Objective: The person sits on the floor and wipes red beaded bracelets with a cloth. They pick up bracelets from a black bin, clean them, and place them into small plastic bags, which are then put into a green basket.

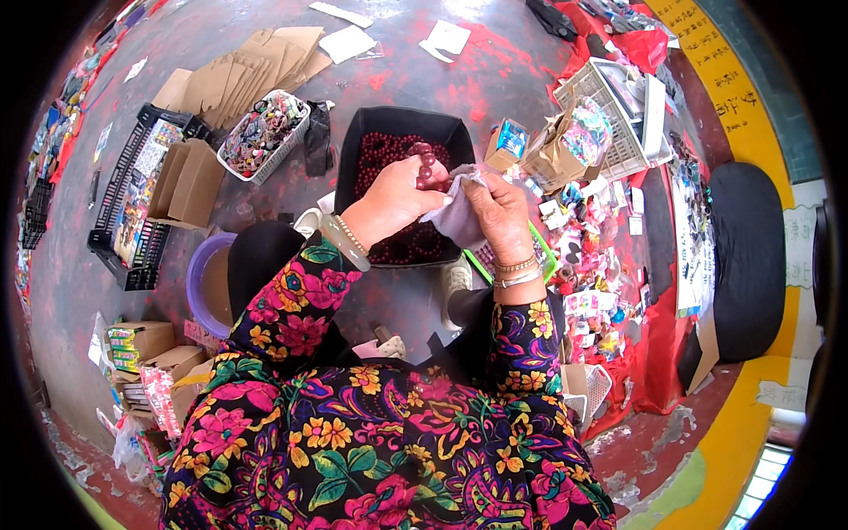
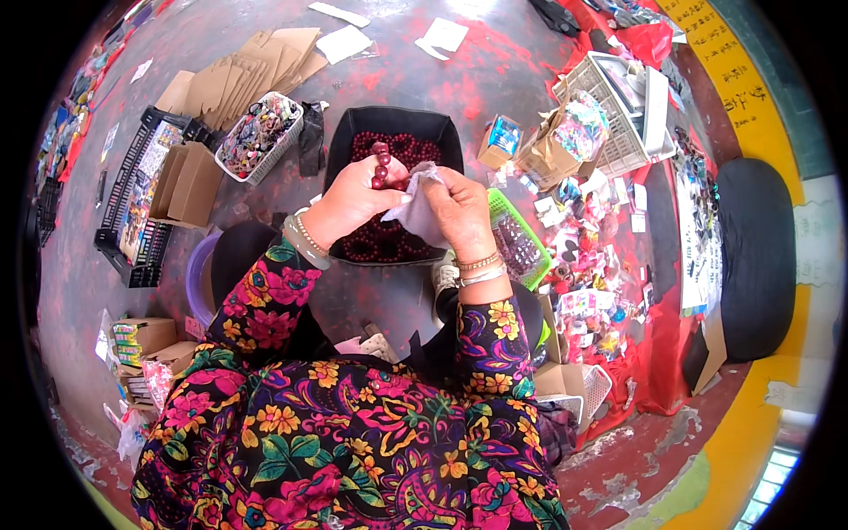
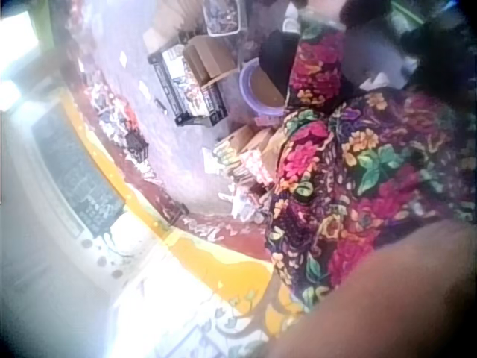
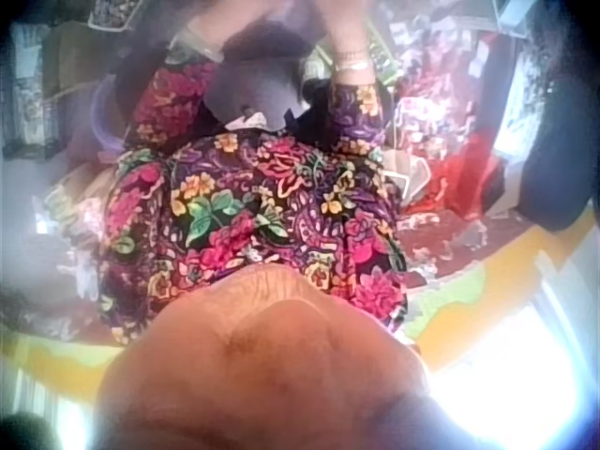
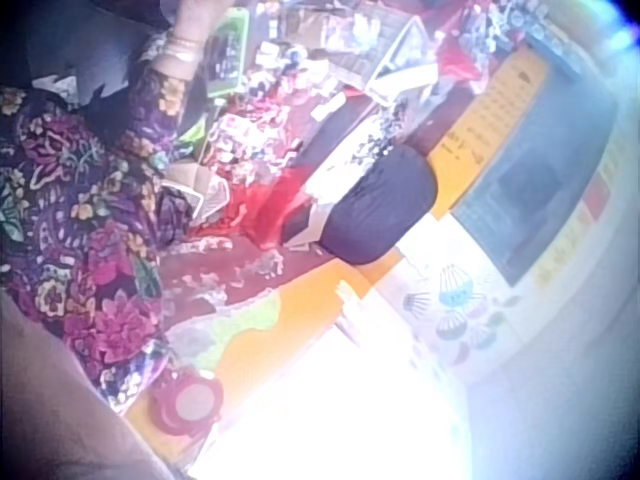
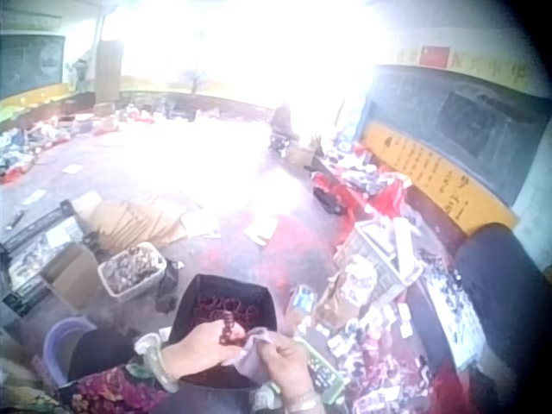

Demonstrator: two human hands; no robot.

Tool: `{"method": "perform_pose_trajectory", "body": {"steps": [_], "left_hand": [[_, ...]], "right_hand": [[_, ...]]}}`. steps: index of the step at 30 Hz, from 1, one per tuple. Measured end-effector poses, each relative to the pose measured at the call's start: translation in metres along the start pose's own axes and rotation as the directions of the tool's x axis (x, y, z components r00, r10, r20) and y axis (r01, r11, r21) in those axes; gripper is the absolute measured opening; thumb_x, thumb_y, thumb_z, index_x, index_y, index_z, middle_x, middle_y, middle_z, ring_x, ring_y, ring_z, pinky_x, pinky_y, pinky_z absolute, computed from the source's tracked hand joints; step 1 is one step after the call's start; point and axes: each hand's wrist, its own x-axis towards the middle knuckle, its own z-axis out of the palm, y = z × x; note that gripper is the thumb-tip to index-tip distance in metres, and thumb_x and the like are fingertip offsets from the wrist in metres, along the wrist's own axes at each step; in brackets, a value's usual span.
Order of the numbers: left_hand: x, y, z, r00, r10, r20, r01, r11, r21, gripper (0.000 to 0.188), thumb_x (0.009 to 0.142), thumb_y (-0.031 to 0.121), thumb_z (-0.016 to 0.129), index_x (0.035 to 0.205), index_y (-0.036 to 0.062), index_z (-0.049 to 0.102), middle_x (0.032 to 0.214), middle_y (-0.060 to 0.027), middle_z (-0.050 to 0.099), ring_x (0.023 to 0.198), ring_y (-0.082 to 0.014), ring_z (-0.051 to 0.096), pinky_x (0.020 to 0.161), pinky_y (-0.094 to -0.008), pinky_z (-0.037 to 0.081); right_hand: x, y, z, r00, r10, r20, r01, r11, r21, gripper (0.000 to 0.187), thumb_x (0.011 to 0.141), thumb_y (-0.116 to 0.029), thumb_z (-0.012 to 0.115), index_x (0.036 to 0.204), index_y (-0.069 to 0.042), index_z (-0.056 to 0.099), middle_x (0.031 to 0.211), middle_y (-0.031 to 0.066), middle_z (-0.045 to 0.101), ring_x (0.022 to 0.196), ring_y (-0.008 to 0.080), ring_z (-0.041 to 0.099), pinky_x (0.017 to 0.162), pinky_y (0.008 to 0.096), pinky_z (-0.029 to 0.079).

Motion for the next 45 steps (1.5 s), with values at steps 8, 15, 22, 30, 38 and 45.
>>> {"method": "perform_pose_trajectory", "body": {"steps": [8,15,22,30,38,45], "left_hand": [[-0.006,0.021,-0.015,0.892,-0.428,0.146,0.443,0.758,-0.479,0.015,0.085,0.018,0.060,0.091,0.0045,0.060,0.074,0.0012,0.056,0.056,-0.0027,0.046,0.044,-0.0167,0.031],[-0.003,0.024,-0.011,0.903,-0.411,0.124,0.386,0.650,-0.654,0.013,0.087,0.015,0.056,0.093,0.0040,0.061,0.080,-0.0030,0.061,0.062,-0.0060,0.054,0.043,-0.0161,0.031],[-0.005,0.022,-0.007,0.926,-0.352,0.139,0.374,0.793,-0.481,0.014,0.084,0.012,0.059,0.094,0.0025,0.061,0.074,-0.0002,0.056,0.058,-0.0038,0.049,0.043,-0.0157,0.032],[-0.005,0.024,-0.006,0.927,-0.360,0.110,0.370,0.823,-0.432,0.015,0.083,0.012,0.060,0.095,0.0027,0.060,0.074,-0.0014,0.056,0.058,-0.0036,0.048,0.043,-0.0150,0.031],[-0.003,0.018,-0.013,0.941,-0.318,0.118,0.311,0.673,-0.671,0.014,0.085,0.014,0.057,0.095,0.0053,0.060,0.090,-0.0101,0.065,0.064,-0.0066,0.054,0.043,-0.0162,0.032],[-0.003,0.029,-0.006,0.968,-0.221,0.121,0.236,0.963,-0.128,0.015,0.086,0.018,0.058,0.091,0.0043,0.063,0.076,0.0048,0.055,0.061,-0.0006,0.043,0.047,-0.0164,0.030]], "right_hand": [[0.001,-0.002,-0.018,0.988,0.118,0.098,-0.147,0.910,0.388,0.019,0.091,-0.014,0.049,0.101,-0.002,0.060,0.091,0.0006,0.061,0.082,0.0078,0.055,0.074,0.0224,0.044],[-0.003,-0.006,-0.009,0.986,-0.054,0.161,0.047,0.998,0.044,0.021,0.088,-0.011,0.053,0.106,0.000,0.059,0.091,-0.0006,0.059,0.084,0.0058,0.052,0.076,0.0212,0.042],[0.002,0.002,-0.004,1.000,-0.025,0.011,0.025,1.000,-0.011,0.016,0.087,-0.015,0.056,0.088,-0.001,0.062,0.071,-0.0055,0.055,0.065,0.0030,0.047,0.058,0.0196,0.040],[0.003,0.011,-0.012,0.990,0.117,0.083,-0.131,0.974,0.187,0.014,0.087,-0.013,0.056,0.090,-0.002,0.062,0.075,-0.0052,0.057,0.068,0.0041,0.050,0.062,0.0202,0.041],[-0.002,-0.003,-0.013,0.990,0.090,0.108,-0.117,0.954,0.276,0.018,0.083,-0.005,0.059,0.101,-0.002,0.061,0.085,-0.0018,0.060,0.078,0.0060,0.054,0.071,0.0215,0.044],[-0.005,-0.008,-0.015,0.995,0.064,0.078,-0.068,0.996,0.055,0.016,0.087,-0.015,0.058,0.077,-0.003,0.062,0.068,-0.0057,0.055,0.062,0.0030,0.048,0.055,0.0196,0.039]]}}
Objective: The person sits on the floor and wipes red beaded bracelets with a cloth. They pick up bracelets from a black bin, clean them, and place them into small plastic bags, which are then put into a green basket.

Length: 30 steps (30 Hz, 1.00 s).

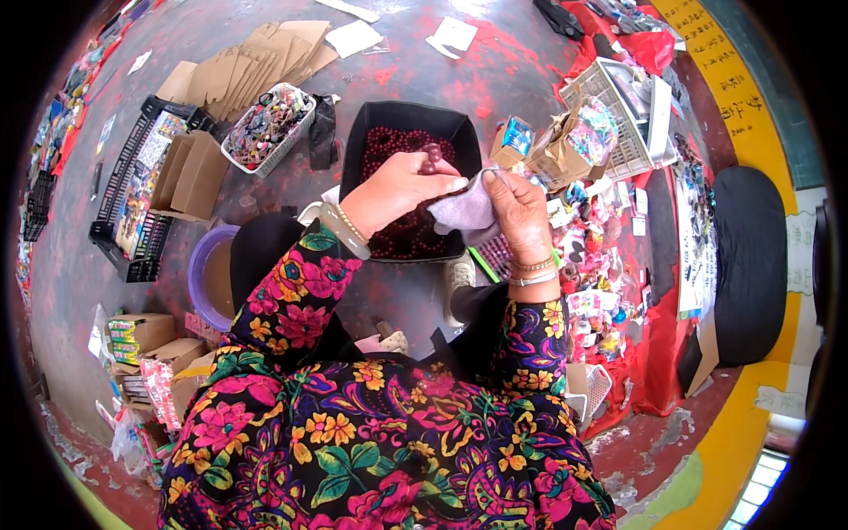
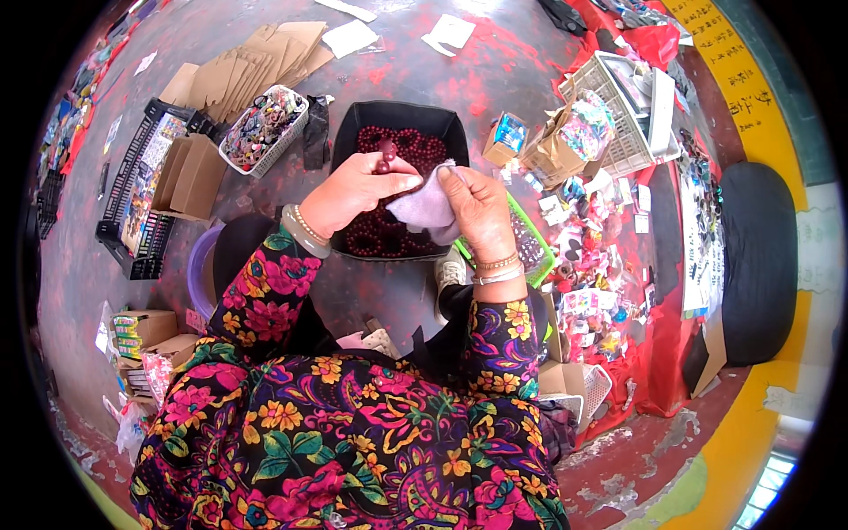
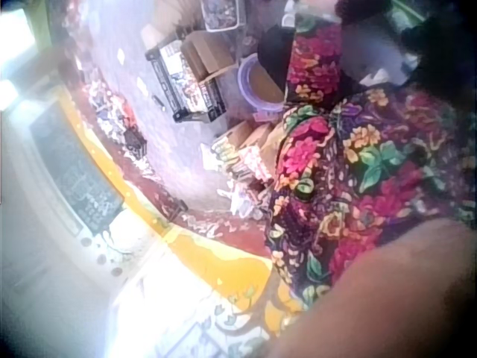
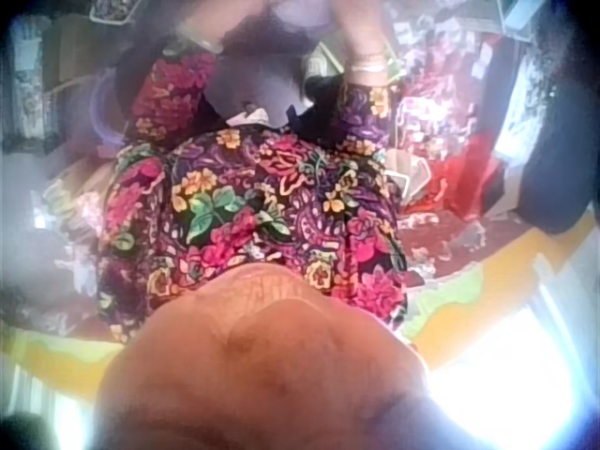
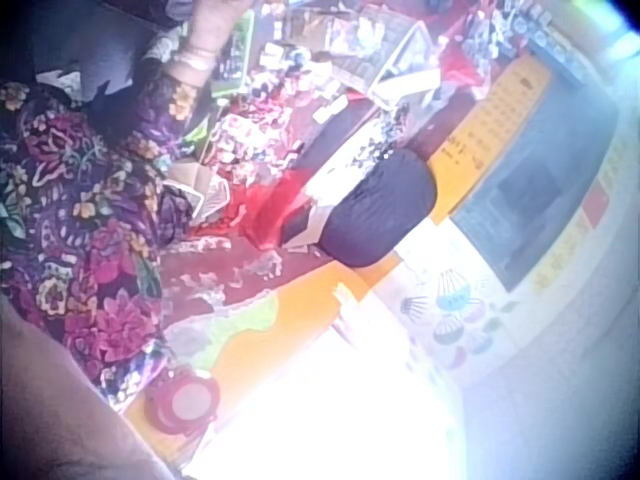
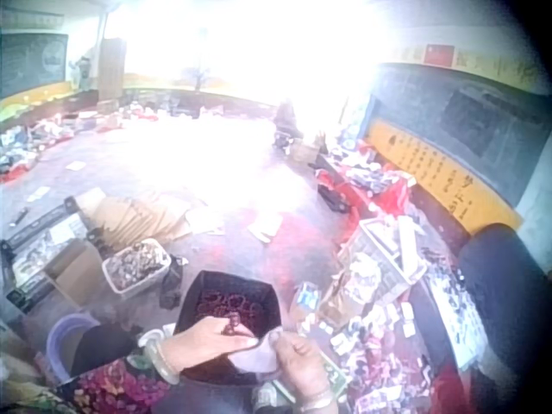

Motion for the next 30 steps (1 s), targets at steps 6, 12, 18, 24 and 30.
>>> {"method": "perform_pose_trajectory", "body": {"steps": [6,12,18,24,30], "left_hand": [[-0.001,-0.005,0.006,0.998,-0.039,0.046,0.041,0.998,-0.041,0.012,0.083,0.013,0.061,0.089,0.0032,0.061,0.076,0.0051,0.054,0.067,-0.0021,0.045,0.054,-0.0179,0.035],[0.004,-0.022,0.011,0.999,0.040,-0.025,-0.040,0.999,-0.005,0.017,0.081,0.010,0.061,0.096,0.0031,0.057,0.081,0.0026,0.056,0.070,-0.0039,0.049,0.057,-0.0185,0.038],[-0.002,-0.005,-0.003,0.995,-0.061,-0.076,0.050,0.990,-0.135,0.014,0.085,0.012,0.057,0.096,0.0028,0.057,0.078,0.0000,0.057,0.058,-0.0009,0.041,0.046,-0.0163,0.028],[-0.003,-0.001,-0.011,0.986,-0.050,-0.161,0.006,0.965,-0.263,0.017,0.086,0.014,0.057,0.098,0.0018,0.056,0.081,-0.0053,0.061,0.062,-0.0035,0.050,0.045,-0.0154,0.031],[-0.002,-0.001,-0.002,0.998,0.025,-0.057,-0.034,0.986,-0.160,0.018,0.087,0.014,0.055,0.099,0.0016,0.055,0.080,-0.0037,0.059,0.063,-0.0027,0.048,0.047,-0.0147,0.031]], "right_hand": [[0.006,0.016,-0.004,0.996,0.011,-0.088,-0.010,1.000,0.009,0.019,0.087,-0.018,0.058,0.075,-0.003,0.061,0.067,-0.0076,0.052,0.061,0.0016,0.043,0.052,0.0195,0.035],[0.010,0.021,0.006,0.990,-0.006,-0.141,0.021,0.994,0.108,0.016,0.087,-0.018,0.058,0.081,-0.004,0.063,0.069,-0.0066,0.055,0.062,0.0025,0.046,0.055,0.0187,0.037],[0.008,0.002,0.001,0.988,0.026,-0.154,0.038,0.916,0.398,0.019,0.091,-0.016,0.051,0.092,-0.001,0.063,0.080,0.0001,0.062,0.071,0.0070,0.055,0.066,0.0206,0.044],[0.002,0.007,-0.013,0.998,-0.025,-0.051,0.040,0.947,0.318,0.020,0.091,-0.020,0.052,0.093,-0.002,0.062,0.082,-0.0048,0.056,0.076,0.0045,0.049,0.069,0.0202,0.040],[0.006,0.002,0.009,0.990,-0.046,0.136,0.026,0.989,0.148,0.021,0.090,-0.014,0.052,0.104,-0.001,0.058,0.095,-0.0019,0.057,0.089,0.0071,0.049,0.081,0.0235,0.040]]}}
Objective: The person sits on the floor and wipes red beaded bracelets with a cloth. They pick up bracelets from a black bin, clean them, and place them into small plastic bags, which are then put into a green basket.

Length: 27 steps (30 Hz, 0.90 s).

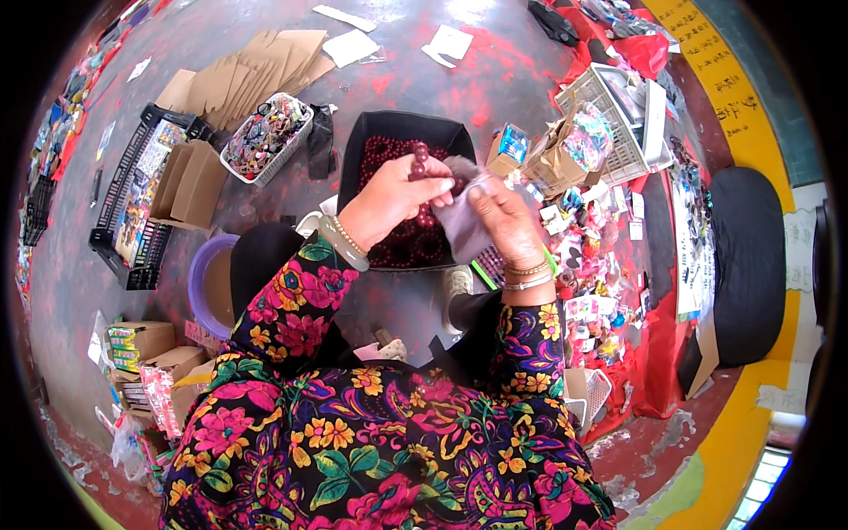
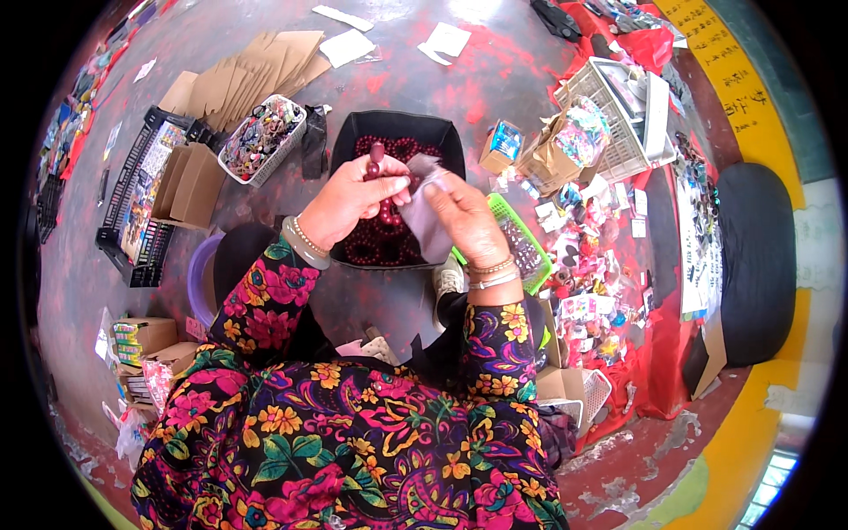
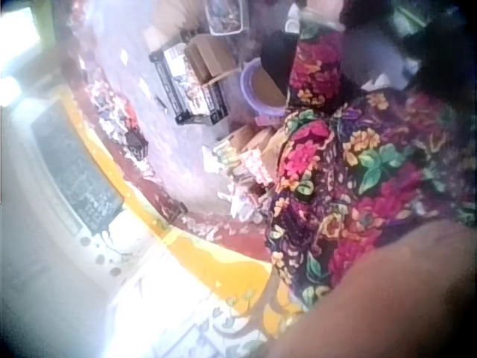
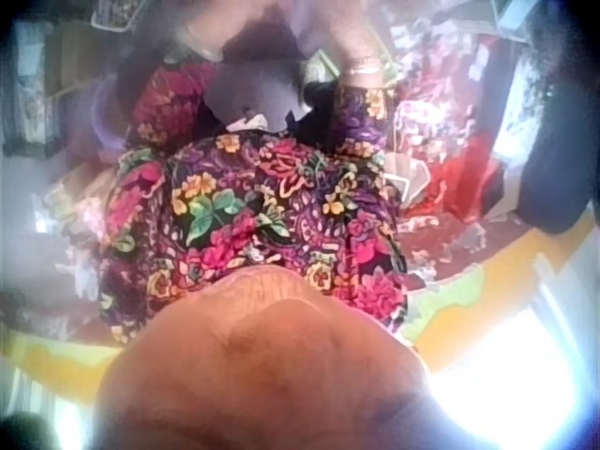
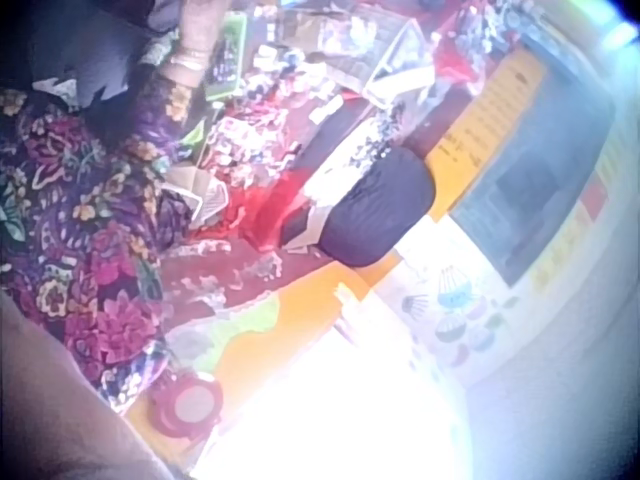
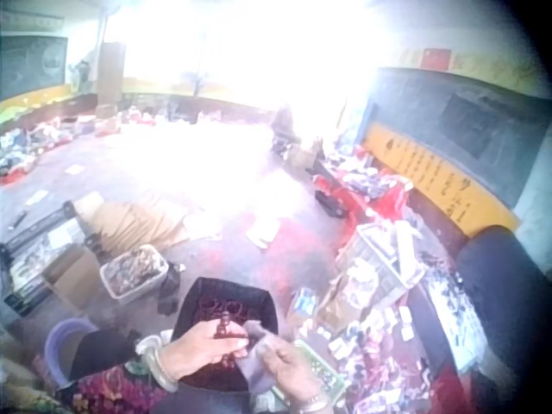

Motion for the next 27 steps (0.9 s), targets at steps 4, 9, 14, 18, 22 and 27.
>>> {"method": "perform_pose_trajectory", "body": {"steps": [4,9,14,18,22,27], "left_hand": [[0.000,0.000,0.003,1.000,0.007,0.024,-0.006,0.998,-0.062,0.015,0.087,0.013,0.055,0.098,0.0028,0.056,0.080,-0.0029,0.058,0.058,-0.0016,0.044,0.046,-0.0149,0.030],[-0.002,0.000,0.000,1.000,0.013,-0.017,-0.015,0.989,-0.149,0.013,0.088,0.012,0.055,0.097,0.0031,0.055,0.081,-0.0039,0.059,0.059,-0.0022,0.045,0.046,-0.0149,0.030],[0.000,-0.004,-0.004,0.999,0.043,-0.023,-0.048,0.972,-0.232,0.013,0.087,0.011,0.055,0.098,0.0033,0.055,0.082,-0.0043,0.059,0.064,-0.0039,0.049,0.047,-0.0150,0.031],[0.000,-0.004,-0.005,0.998,0.022,-0.066,-0.041,0.951,-0.307,0.013,0.087,0.011,0.055,0.097,0.0037,0.056,0.082,-0.0050,0.060,0.066,-0.0050,0.052,0.047,-0.0155,0.032],[0.000,-0.002,-0.003,0.996,-0.046,-0.072,0.027,0.968,-0.251,0.014,0.086,0.012,0.056,0.097,0.0039,0.057,0.082,-0.0063,0.062,0.065,-0.0053,0.053,0.046,-0.0160,0.033],[0.001,-0.006,-0.005,0.993,-0.104,-0.050,0.092,0.975,-0.200,0.015,0.086,0.014,0.057,0.097,0.0037,0.058,0.082,-0.0066,0.063,0.063,-0.0053,0.054,0.045,-0.0161,0.033]], "right_hand": [[0.002,0.004,-0.007,0.996,0.032,0.087,-0.022,0.992,-0.121,0.021,0.086,-0.009,0.056,0.105,-0.001,0.057,0.089,-0.0021,0.058,0.084,0.0063,0.051,0.077,0.0228,0.042],[-0.004,-0.010,-0.003,0.976,0.173,0.133,-0.179,0.983,0.033,0.014,0.083,-0.007,0.059,0.096,-0.004,0.058,0.083,-0.0031,0.057,0.078,0.0051,0.051,0.071,0.0222,0.042],[-0.005,-0.008,-0.011,0.959,0.241,0.146,-0.243,0.970,-0.002,0.011,0.082,-0.007,0.060,0.092,-0.005,0.057,0.081,-0.0028,0.057,0.075,0.0052,0.050,0.068,0.0209,0.042],[-0.007,-0.015,-0.006,0.969,0.213,0.123,-0.218,0.976,0.022,0.008,0.085,-0.012,0.058,0.089,-0.005,0.057,0.077,-0.0044,0.055,0.072,0.0040,0.049,0.064,0.0195,0.040],[-0.001,0.002,-0.013,0.999,0.040,0.011,-0.038,0.992,-0.121,0.024,0.090,-0.026,0.054,0.083,-0.004,0.059,0.072,-0.0080,0.050,0.065,0.0023,0.041,0.055,0.0198,0.035],[0.003,0.010,-0.016,0.980,-0.002,-0.197,-0.065,0.941,-0.333,0.039,0.091,-0.035,0.050,0.076,0.000,0.058,0.060,-0.0018,0.047,0.059,0.0064,0.039,0.053,0.0246,0.035]]}}
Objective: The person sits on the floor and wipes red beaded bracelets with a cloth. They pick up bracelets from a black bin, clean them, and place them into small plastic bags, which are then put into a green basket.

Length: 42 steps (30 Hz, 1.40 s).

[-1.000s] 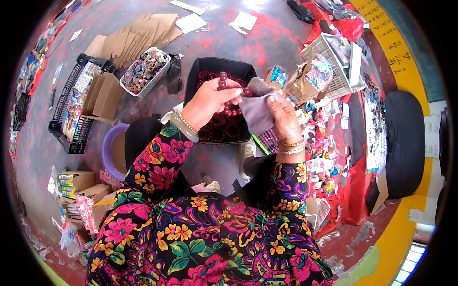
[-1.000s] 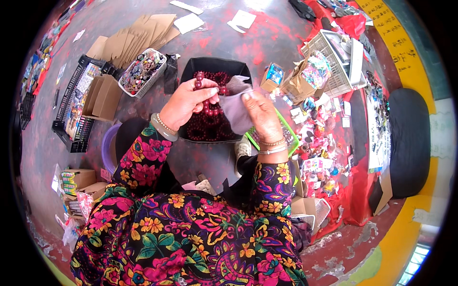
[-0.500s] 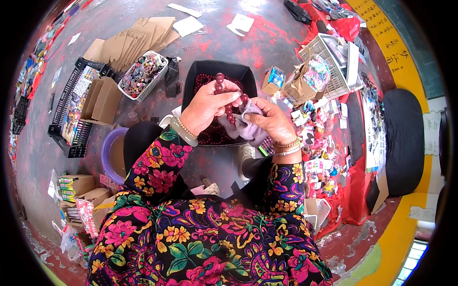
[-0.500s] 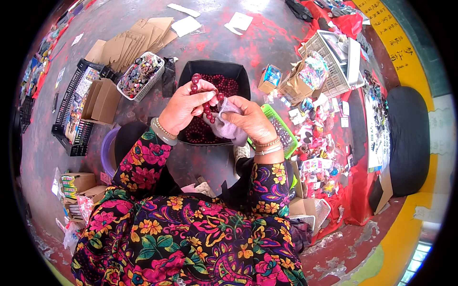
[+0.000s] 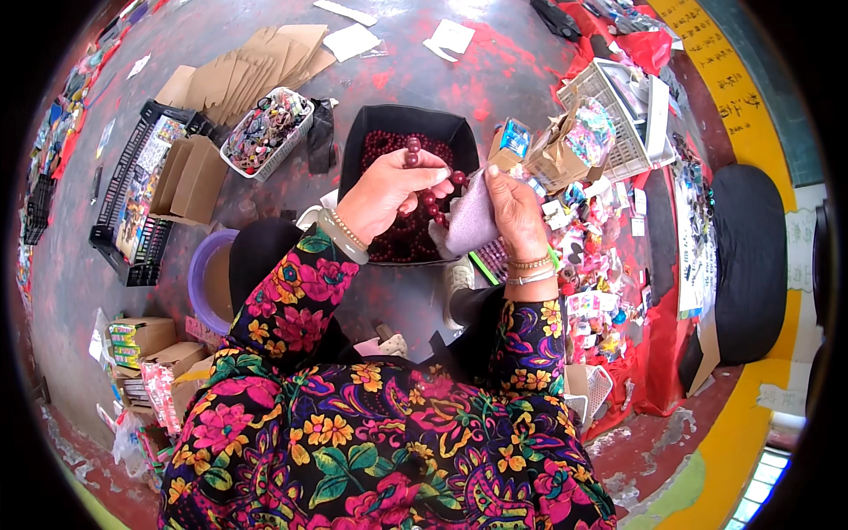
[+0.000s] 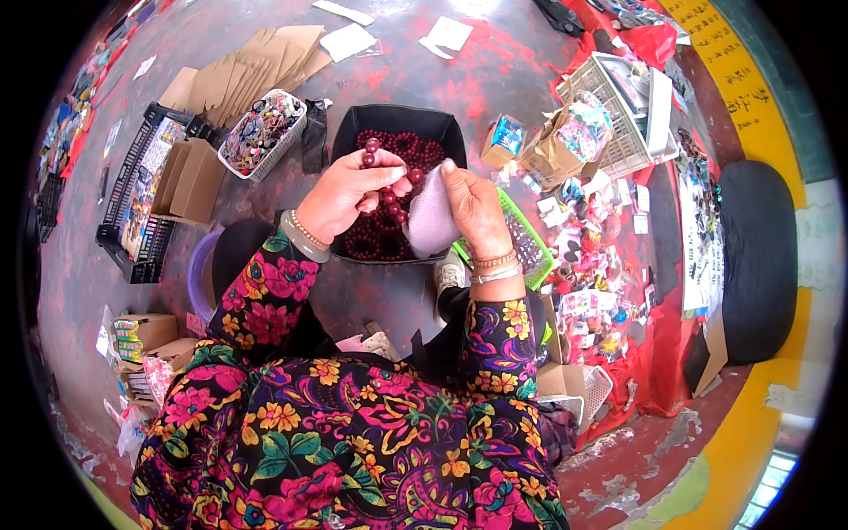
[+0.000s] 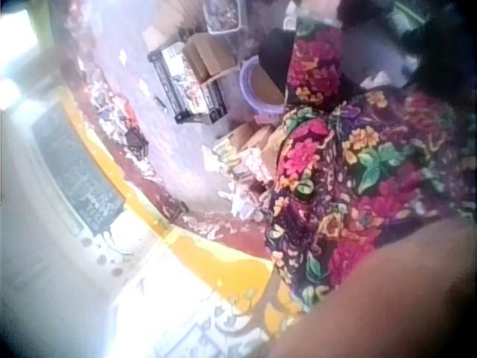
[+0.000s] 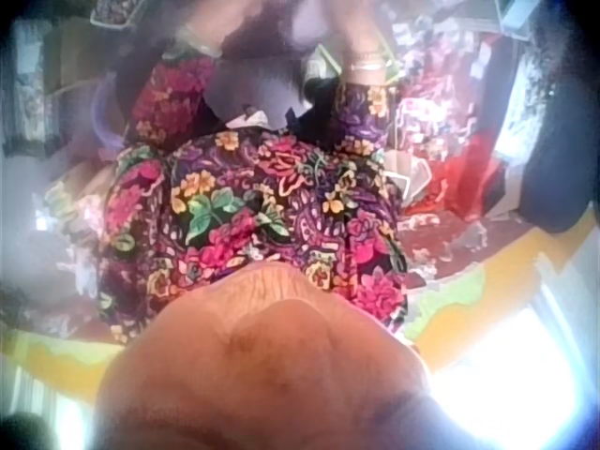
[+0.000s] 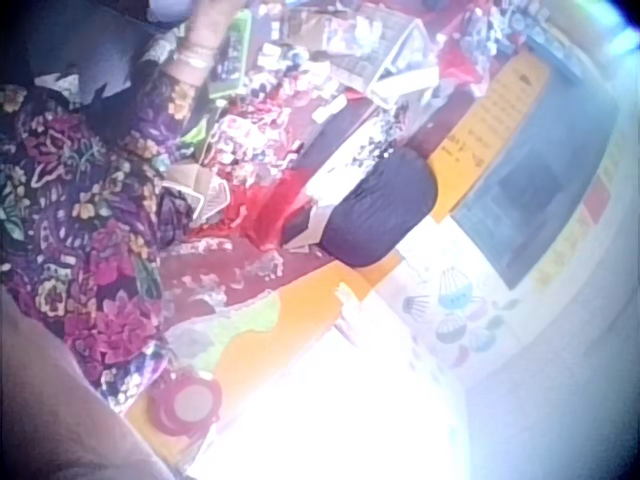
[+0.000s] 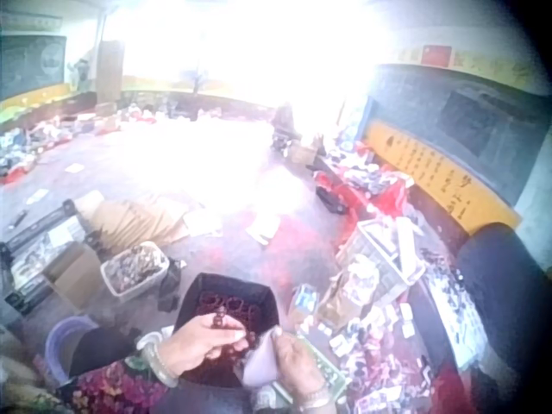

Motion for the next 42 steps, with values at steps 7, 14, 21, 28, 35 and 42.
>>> {"method": "perform_pose_trajectory", "body": {"steps": [7,14,21,28,35,42], "left_hand": [[0.002,0.010,-0.012,0.995,0.004,-0.098,-0.023,0.982,-0.189,0.014,0.088,0.016,0.055,0.095,0.0056,0.059,0.083,-0.0061,0.063,0.067,-0.0077,0.057,0.045,-0.0164,0.033],[0.004,0.014,-0.023,0.998,0.054,-0.040,-0.065,0.940,-0.336,0.013,0.088,0.015,0.054,0.094,0.0035,0.056,0.082,-0.0052,0.058,0.071,-0.0095,0.054,0.043,-0.0163,0.032],[-0.001,0.013,-0.009,0.994,0.083,0.074,-0.045,0.908,-0.416,0.013,0.088,0.015,0.054,0.096,0.0047,0.055,0.084,-0.0074,0.057,0.073,-0.0111,0.054,0.042,-0.0167,0.031],[0.003,0.002,-0.013,0.992,-0.016,-0.124,0.011,0.999,-0.042,0.017,0.086,0.017,0.057,0.098,0.0056,0.058,0.092,-0.0072,0.062,0.075,-0.0090,0.057,0.047,-0.0171,0.034],[0.002,0.003,-0.025,0.986,-0.065,-0.153,0.045,0.990,-0.135,0.021,0.086,0.022,0.054,0.096,0.0039,0.059,0.091,-0.0073,0.063,0.081,-0.0121,0.058,0.063,-0.0211,0.043],[0.000,0.004,-0.025,0.995,-0.021,-0.100,0.014,0.997,-0.072,0.022,0.088,0.017,0.052,0.099,-0.0002,0.058,0.092,-0.0072,0.062,0.082,-0.0123,0.057,0.068,-0.0211,0.042]], "right_hand": [[0.001,0.006,-0.018,0.998,-0.046,-0.046,0.024,0.918,-0.396,0.020,0.083,-0.017,0.050,0.089,0.000,0.058,0.076,0.0189,0.060,0.070,0.0310,0.057,0.065,0.0366,0.043],[-0.006,-0.014,-0.014,0.995,-0.044,-0.090,0.036,0.996,-0.083,0.022,0.076,-0.007,0.052,0.098,-0.004,0.055,0.072,0.0049,0.057,0.069,0.0120,0.053,0.064,0.0257,0.043],[-0.007,-0.009,-0.001,0.991,0.082,0.106,-0.114,0.932,0.345,0.016,0.082,-0.015,0.065,0.093,-0.004,0.064,0.075,-0.0062,0.056,0.067,0.0028,0.048,0.059,0.0177,0.038],[-0.001,-0.002,0.001,0.978,0.207,-0.002,-0.186,0.882,0.434,0.006,0.082,-0.008,0.064,0.085,-0.003,0.064,0.072,-0.0019,0.060,0.062,0.0055,0.053,0.054,0.0188,0.042],[0.005,0.029,-0.004,0.982,0.186,0.044,-0.163,0.933,-0.322,0.023,0.080,-0.020,0.064,0.074,0.002,0.062,0.061,0.0042,0.058,0.055,0.0097,0.051,0.051,0.0265,0.041],[0.023,0.105,0.019,0.963,0.257,0.083,-0.154,0.775,-0.613,0.031,0.076,-0.032,0.060,0.077,-0.001,0.065,0.074,0.0195,0.062,0.073,0.0325,0.062,0.067,0.0383,0.047]]}}
